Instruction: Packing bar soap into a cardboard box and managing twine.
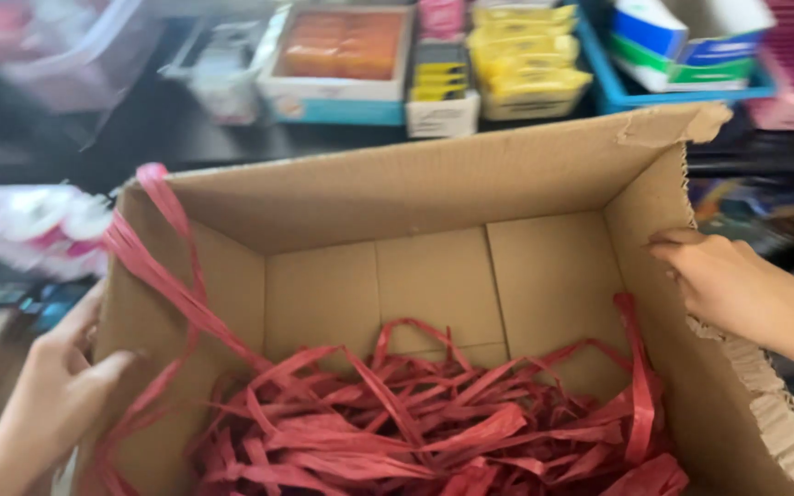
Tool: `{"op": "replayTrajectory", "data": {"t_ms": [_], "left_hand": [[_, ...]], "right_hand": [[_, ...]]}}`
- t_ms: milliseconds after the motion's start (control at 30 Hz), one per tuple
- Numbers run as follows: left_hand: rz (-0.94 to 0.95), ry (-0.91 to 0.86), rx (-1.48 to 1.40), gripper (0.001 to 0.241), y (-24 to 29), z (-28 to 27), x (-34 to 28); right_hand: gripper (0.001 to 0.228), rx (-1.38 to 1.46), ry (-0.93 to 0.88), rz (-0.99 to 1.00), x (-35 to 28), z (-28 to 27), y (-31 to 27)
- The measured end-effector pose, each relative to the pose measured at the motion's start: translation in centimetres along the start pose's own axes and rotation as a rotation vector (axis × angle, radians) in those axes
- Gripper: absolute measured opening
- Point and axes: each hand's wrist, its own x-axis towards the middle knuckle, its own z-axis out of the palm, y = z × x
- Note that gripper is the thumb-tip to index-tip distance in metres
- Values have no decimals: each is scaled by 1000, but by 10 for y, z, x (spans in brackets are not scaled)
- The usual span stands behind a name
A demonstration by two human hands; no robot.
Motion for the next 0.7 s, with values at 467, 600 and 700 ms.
{"op": "replayTrajectory", "data": {"t_ms": [467,600,700], "left_hand": [[-7,155,593,80,-118,-163,-36],[-153,345,859,80,-135,-203,-51],[-374,470,851,80,-136,-216,-60]], "right_hand": [[46,15,-171,-397,54,2,-154],[35,141,-306,-474,58,10,-225],[34,244,-270,-602,48,11,-275]]}}
